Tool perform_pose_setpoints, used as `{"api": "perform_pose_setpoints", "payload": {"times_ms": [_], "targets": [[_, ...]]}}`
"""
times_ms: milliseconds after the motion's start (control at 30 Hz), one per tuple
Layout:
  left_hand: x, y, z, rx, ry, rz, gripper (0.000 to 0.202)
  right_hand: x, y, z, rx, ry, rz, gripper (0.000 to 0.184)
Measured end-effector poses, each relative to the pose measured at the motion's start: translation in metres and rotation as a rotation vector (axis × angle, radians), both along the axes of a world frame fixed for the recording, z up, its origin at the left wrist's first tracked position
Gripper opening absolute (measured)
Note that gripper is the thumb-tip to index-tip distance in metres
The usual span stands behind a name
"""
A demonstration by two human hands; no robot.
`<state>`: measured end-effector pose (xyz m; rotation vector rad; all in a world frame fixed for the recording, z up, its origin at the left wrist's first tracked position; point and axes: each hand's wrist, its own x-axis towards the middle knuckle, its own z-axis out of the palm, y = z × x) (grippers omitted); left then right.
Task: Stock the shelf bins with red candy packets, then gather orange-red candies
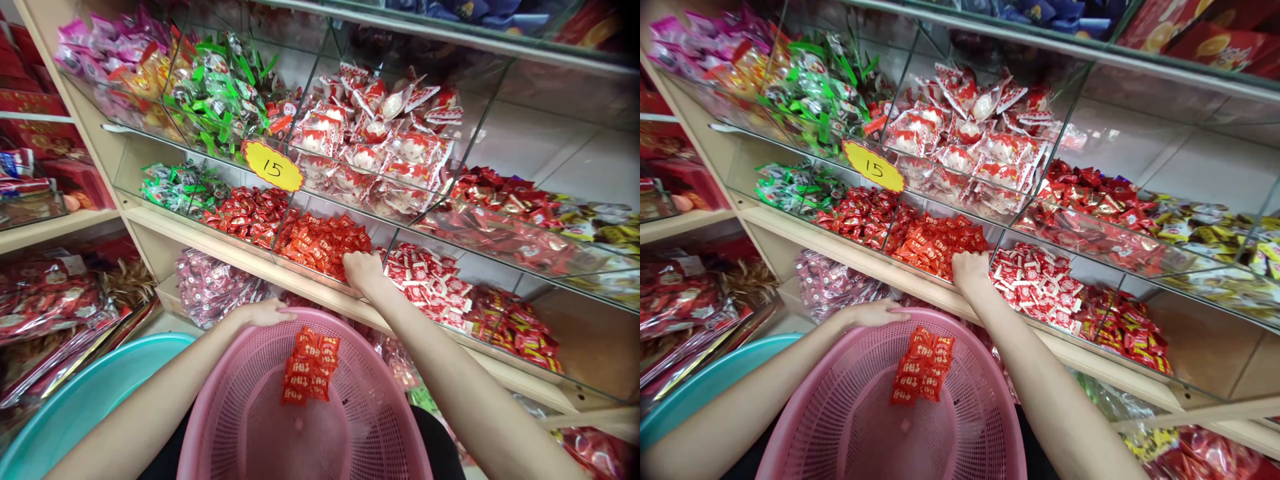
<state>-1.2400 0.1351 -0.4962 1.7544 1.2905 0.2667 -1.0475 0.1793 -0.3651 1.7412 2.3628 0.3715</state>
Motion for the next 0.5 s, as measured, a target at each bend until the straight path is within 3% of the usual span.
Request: {"api": "perform_pose_setpoints", "payload": {"times_ms": [500], "targets": [[-0.0007, -0.0008, 0.0008, 0.013, 0.053, -0.005, 0.052, 0.0037, 0.0059, 0.0008, -0.084, -0.004, 0.031, 0.028]]}}
